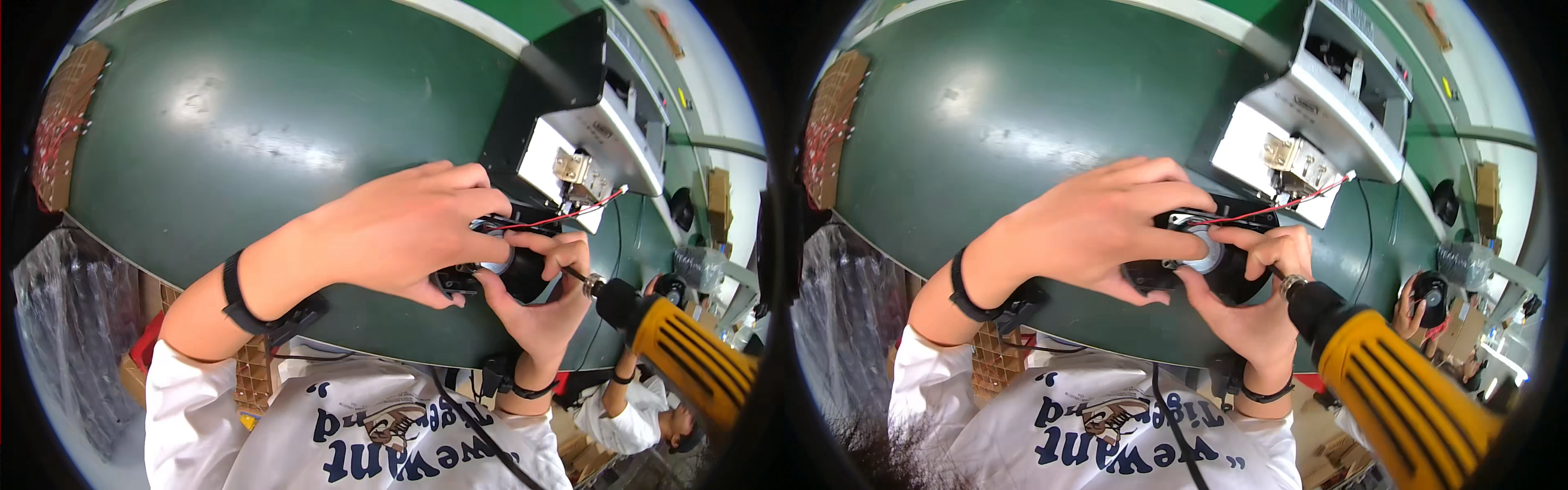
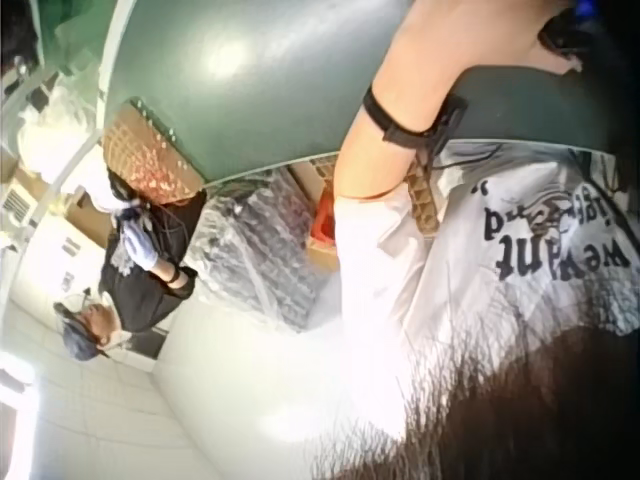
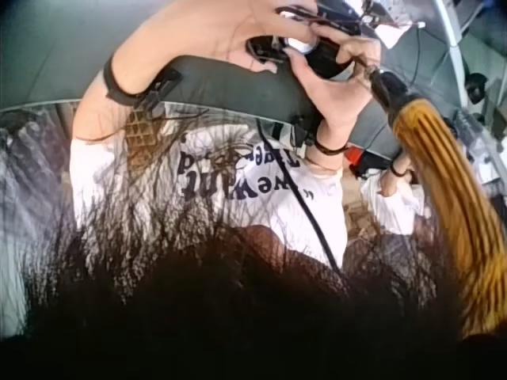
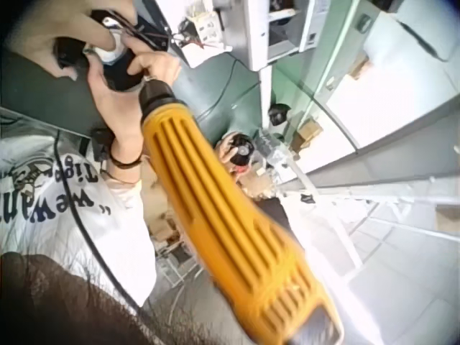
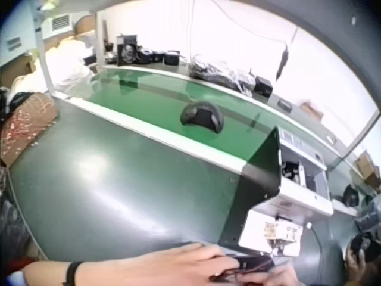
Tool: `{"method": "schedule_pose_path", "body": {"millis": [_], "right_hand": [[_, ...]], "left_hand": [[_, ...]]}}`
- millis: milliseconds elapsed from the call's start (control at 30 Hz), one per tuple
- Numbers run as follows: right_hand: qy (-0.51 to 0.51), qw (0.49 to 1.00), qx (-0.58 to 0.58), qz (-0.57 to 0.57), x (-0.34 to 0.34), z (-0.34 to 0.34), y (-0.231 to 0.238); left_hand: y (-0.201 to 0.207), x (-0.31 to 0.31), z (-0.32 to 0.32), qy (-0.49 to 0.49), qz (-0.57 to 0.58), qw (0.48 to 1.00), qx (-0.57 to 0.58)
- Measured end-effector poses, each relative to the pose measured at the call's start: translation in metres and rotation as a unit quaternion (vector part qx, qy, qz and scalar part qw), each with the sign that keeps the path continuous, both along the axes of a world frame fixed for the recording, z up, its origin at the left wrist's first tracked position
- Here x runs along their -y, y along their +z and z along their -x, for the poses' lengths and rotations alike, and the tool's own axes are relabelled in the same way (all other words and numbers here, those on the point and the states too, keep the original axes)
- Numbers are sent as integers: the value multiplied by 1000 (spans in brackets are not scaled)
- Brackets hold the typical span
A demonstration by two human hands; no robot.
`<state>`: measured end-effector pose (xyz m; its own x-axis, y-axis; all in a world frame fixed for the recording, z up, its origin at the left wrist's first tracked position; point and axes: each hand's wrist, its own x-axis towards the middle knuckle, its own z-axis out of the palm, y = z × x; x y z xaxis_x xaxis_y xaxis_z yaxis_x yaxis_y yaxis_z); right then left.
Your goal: Assembling small speaker components into black plastic housings using an electric screwdriver on an assembly line.
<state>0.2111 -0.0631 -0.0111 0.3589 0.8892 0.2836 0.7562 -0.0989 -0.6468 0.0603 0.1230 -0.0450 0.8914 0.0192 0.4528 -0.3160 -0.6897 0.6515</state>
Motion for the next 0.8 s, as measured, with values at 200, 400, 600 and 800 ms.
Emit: {"method": "schedule_pose_path", "body": {"millis": [200, 400, 600, 800], "right_hand": [[-6, 992, -119, -38, 18, -19, -1], [-22, 977, -47, -206, -16, -7, 40], [39, 909, -194, -366, -46, 3, 109], [29, 879, -214, -425, -49, -4, 128]], "left_hand": [[0, 2, -23, -53, -40, 997, 25], [7, 2, -12, -41, -46, 998, 18], [17, 10, -17, -7, -86, 996, -6], [21, 13, -16, 6, -129, 990, -55]]}}
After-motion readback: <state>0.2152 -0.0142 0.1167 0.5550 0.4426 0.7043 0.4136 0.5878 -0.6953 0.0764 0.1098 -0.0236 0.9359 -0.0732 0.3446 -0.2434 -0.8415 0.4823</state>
